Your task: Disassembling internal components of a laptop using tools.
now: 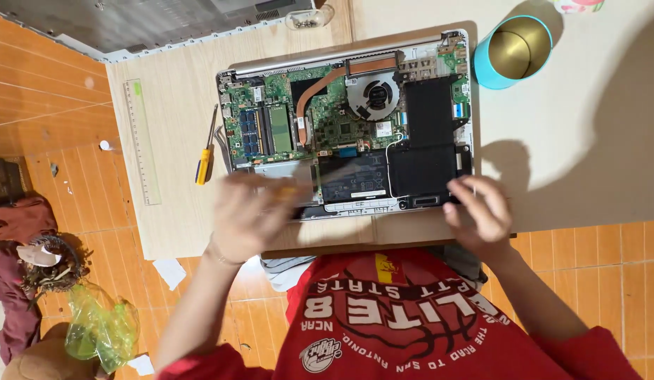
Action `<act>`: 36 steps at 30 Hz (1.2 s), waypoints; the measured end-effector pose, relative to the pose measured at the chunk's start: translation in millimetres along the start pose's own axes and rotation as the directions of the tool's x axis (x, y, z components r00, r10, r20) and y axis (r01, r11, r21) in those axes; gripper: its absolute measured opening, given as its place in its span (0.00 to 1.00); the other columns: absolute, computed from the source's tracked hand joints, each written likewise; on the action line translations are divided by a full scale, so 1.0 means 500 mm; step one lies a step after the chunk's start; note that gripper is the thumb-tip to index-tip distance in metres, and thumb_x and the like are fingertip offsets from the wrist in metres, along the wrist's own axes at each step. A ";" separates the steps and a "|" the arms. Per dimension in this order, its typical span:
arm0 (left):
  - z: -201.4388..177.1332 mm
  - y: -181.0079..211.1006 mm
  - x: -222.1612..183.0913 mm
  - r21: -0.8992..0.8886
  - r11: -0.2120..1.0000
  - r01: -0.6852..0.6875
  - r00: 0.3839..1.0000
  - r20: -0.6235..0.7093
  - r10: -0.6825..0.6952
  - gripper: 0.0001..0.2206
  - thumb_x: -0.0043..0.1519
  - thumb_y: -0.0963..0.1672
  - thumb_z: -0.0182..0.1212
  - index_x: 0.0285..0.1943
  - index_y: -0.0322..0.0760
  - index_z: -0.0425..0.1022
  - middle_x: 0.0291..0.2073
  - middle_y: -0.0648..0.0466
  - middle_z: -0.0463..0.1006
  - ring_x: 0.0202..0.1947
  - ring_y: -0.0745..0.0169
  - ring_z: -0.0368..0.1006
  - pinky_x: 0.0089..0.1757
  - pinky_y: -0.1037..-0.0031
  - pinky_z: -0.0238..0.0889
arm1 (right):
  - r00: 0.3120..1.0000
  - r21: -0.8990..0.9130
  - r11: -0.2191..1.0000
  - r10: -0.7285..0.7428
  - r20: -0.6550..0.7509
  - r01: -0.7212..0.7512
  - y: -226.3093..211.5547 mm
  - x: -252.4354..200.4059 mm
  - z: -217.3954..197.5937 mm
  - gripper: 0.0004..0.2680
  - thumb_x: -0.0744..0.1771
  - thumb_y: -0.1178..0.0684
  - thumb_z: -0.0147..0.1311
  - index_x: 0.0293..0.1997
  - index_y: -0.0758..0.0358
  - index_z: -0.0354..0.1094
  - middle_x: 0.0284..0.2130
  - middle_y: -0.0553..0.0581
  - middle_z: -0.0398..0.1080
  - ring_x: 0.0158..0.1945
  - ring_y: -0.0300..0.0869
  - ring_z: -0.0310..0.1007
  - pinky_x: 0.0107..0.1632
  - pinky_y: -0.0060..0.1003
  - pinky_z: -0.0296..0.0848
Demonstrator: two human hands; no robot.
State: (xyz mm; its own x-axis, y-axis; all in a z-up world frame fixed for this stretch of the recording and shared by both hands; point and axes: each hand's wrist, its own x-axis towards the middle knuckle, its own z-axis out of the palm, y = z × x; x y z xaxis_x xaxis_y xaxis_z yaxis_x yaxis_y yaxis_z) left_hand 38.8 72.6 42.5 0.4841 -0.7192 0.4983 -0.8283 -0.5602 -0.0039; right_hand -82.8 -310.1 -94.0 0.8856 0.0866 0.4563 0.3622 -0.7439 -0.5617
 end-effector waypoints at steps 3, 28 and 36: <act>0.011 -0.012 -0.120 -0.061 0.874 0.482 0.860 -0.160 -0.485 0.12 0.60 0.36 0.71 0.50 0.37 0.78 0.46 0.54 0.80 0.47 0.55 0.72 0.48 0.64 0.65 | 0.978 -0.053 0.978 0.195 -0.074 -0.199 0.028 0.001 0.006 0.17 0.69 0.50 0.62 0.64 0.66 0.71 0.60 0.62 0.65 0.62 0.53 0.67 0.66 0.45 0.67; 0.121 0.030 -0.319 0.138 0.386 0.912 0.403 -0.125 -0.907 0.15 0.68 0.38 0.60 0.65 0.33 0.74 0.52 0.45 0.74 0.51 0.44 0.66 0.51 0.58 0.65 | 0.930 -0.071 0.928 0.361 -0.075 -0.366 0.008 0.068 0.033 0.13 0.73 0.48 0.61 0.60 0.65 0.67 0.68 0.64 0.56 0.70 0.59 0.56 0.73 0.53 0.56; 0.114 0.034 -0.303 0.156 0.423 0.893 0.444 -0.143 -0.885 0.16 0.66 0.38 0.62 0.64 0.35 0.75 0.56 0.44 0.69 0.55 0.42 0.65 0.54 0.57 0.64 | 0.957 -0.040 0.956 -0.289 0.016 0.290 0.091 0.022 0.027 0.21 0.63 0.41 0.70 0.56 0.60 0.75 0.62 0.65 0.61 0.65 0.56 0.58 0.67 0.53 0.60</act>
State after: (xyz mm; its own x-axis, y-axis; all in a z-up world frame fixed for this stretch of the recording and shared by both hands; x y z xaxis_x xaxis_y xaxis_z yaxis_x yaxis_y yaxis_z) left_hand -32.6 148.4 -82.5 0.9073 0.2350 0.3487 0.1260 -0.9431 0.3077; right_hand -52.5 -333.9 -124.0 0.7476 0.3089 0.5879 0.5913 -0.7127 -0.3774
